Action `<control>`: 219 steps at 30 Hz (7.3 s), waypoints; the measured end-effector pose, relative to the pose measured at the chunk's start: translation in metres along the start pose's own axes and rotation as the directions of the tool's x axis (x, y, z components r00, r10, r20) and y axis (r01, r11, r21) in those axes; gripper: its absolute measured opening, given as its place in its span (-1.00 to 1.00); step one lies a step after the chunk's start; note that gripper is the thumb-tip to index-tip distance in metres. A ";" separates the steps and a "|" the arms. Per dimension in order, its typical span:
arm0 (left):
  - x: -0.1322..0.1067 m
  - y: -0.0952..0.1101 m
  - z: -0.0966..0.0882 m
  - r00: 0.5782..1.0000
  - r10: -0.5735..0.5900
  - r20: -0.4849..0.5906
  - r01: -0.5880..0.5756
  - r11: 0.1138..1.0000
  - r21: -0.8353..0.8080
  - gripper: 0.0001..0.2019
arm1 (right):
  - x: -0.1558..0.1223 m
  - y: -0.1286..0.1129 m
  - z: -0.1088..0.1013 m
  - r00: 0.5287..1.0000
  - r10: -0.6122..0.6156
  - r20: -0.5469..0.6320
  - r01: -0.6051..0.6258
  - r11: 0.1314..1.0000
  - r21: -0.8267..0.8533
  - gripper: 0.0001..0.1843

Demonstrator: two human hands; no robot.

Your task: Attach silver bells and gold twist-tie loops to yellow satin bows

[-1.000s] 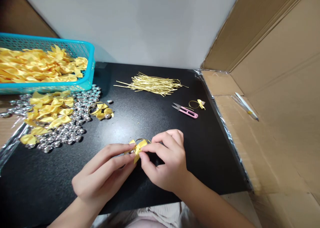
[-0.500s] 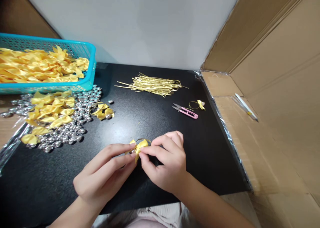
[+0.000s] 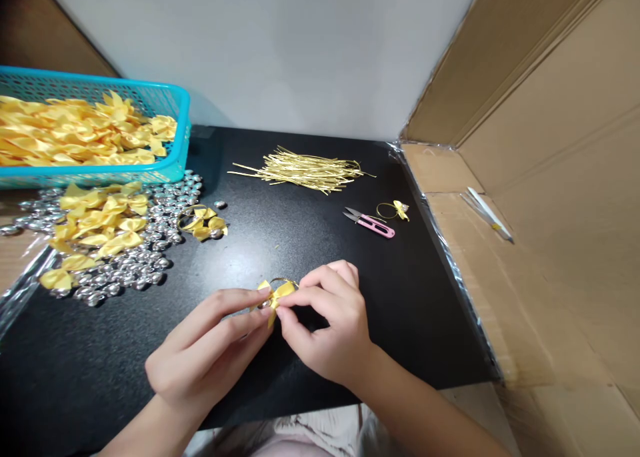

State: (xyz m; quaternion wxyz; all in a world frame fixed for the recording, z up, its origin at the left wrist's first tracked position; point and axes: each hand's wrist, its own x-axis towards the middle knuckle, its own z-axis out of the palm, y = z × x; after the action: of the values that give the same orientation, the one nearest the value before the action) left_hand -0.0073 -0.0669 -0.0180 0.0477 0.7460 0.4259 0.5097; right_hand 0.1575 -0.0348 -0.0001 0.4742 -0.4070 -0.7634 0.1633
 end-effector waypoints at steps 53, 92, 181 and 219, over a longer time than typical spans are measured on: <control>0.000 0.003 0.001 1.000 -0.002 -0.020 0.002 1.000 0.019 -0.79 | 0.000 -0.003 0.001 1.000 -0.009 -0.011 0.009 0.999 -0.038 -0.89; 0.001 0.000 0.000 1.000 -0.015 -0.015 0.014 1.000 -0.020 -0.79 | -0.003 -0.003 0.001 0.999 0.040 -0.010 -0.041 0.999 -0.021 -0.89; 0.014 -0.004 -0.001 0.344 -0.518 0.784 0.823 -0.236 -0.517 -0.72 | -0.002 0.002 -0.002 0.981 0.011 0.194 -0.047 0.982 0.181 -0.67; 0.016 -0.002 -0.001 0.513 -0.715 0.475 0.822 0.251 -0.511 -0.90 | -0.001 0.001 0.000 0.998 0.047 0.032 -0.047 0.999 -0.007 -0.91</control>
State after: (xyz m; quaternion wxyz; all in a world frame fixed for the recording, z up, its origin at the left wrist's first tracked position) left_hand -0.0070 -0.0555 -0.0073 0.5929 0.3990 0.5075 0.4813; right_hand 0.1582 -0.0353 -0.0013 0.4565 -0.4238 -0.7617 0.1786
